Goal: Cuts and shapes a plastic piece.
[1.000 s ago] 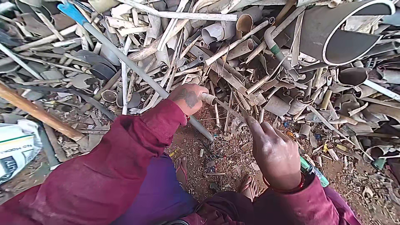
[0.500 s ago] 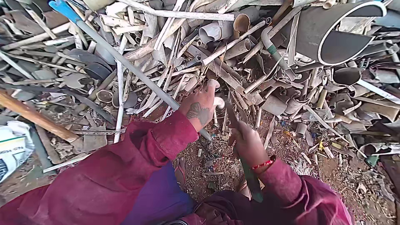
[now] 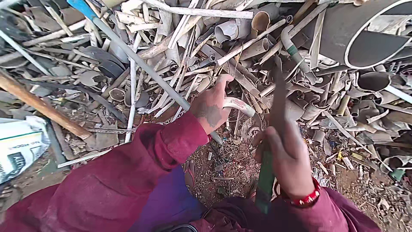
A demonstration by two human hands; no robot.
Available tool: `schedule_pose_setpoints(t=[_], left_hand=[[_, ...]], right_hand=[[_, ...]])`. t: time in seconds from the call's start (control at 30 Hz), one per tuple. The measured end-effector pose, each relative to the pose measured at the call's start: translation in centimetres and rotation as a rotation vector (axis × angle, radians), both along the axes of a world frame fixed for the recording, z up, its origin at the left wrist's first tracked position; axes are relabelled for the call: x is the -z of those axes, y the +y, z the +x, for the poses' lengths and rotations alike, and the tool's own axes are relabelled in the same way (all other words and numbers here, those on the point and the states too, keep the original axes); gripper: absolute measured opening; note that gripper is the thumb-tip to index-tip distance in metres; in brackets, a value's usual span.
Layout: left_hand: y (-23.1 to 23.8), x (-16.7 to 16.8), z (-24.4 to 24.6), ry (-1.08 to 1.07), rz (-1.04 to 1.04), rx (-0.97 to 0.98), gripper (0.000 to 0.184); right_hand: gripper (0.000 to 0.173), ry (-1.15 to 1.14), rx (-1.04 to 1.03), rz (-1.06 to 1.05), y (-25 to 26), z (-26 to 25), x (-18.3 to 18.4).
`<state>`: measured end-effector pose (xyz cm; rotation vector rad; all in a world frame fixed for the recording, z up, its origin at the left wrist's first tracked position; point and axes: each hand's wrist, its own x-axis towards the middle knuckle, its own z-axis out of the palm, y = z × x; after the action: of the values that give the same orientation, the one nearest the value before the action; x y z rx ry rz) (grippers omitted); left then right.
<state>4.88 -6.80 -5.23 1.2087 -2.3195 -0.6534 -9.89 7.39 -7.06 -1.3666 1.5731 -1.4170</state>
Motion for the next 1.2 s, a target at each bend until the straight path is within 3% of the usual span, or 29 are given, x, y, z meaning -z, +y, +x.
schedule_pose_setpoints(t=[0.07, 0.1, 0.13, 0.2, 0.23, 0.27, 0.33, 0.4, 0.47, 0.57, 0.73, 0.83, 1.07, 1.2], left_hand=[[-0.3, -0.4, 0.2, -0.054, 0.013, -0.032, 0.064], [-0.3, -0.3, 0.2, -0.06, 0.019, -0.043, 0.066], [-0.3, -0.1, 0.2, -0.051, 0.0, -0.044, 0.067], [-0.3, 0.5, -0.1, -0.002, -0.032, -0.031, 0.069], [-0.4, 0.7, -0.3, 0.071, 0.015, -0.023, 0.063], [-0.6, 0.9, -0.4, 0.166, 0.114, -0.02, 0.053], [-0.6, 0.4, -0.4, 0.396, 0.361, 0.015, 0.03], [-0.7, -0.5, -0.1, 0.641, 0.624, 0.115, 0.018], [-1.4, -0.2, 0.7, 0.824, 0.837, 0.334, 0.026], [-3.2, 1.5, 1.5, 0.935, 0.919, 0.743, 0.026], [-4.5, 2.1, 1.9, 0.933, 0.815, 0.899, 0.017], [-4.5, 2.0, 2.0, 0.939, 0.747, 0.856, 0.024], [-5.1, 1.3, 2.4, 0.859, 0.341, 0.494, 0.035], [-6.0, 1.5, 2.6, 0.748, 0.152, 0.432, 0.03]], right_hand=[[0.032, 0.182, 0.088, -0.283, 0.1, 0.3, 0.3], [0.032, 0.238, 0.092, -0.266, 0.3, 0.7, 0.7], [0.032, 0.279, 0.05, -0.122, 0.5, 1.0, 1.1], [0.033, 0.24, -0.157, 0.557, -0.6, 0.7, 0.3], [0.036, 0.174, -0.225, 0.84, -1.9, 0.3, 0.1], [0.036, 0.14, -0.238, 0.958, -2.6, -0.1, 0.3], [0.039, 0.196, -0.169, 0.842, -2.3, -0.4, 0.2], [0.037, 0.281, -0.062, 0.511, -1.4, -0.9, 0.5], [0.03, 0.253, -0.008, 0.251, -0.7, -1.3, 1.0], [0.03, 0.125, -0.013, -0.007, -0.3, -1.6, 0.9], [0.041, 0.114, -0.028, -0.306, 0.3, -1.4, 0.2], [0.043, 0.22, -0.044, -0.375, 0.5, -1.4, 0.3], [0.041, 0.491, 0.07, -0.317, 0.7, -1.6, -0.1], [0.035, 0.697, 0.156, -0.211, 0.8, -1.1, -0.4]])
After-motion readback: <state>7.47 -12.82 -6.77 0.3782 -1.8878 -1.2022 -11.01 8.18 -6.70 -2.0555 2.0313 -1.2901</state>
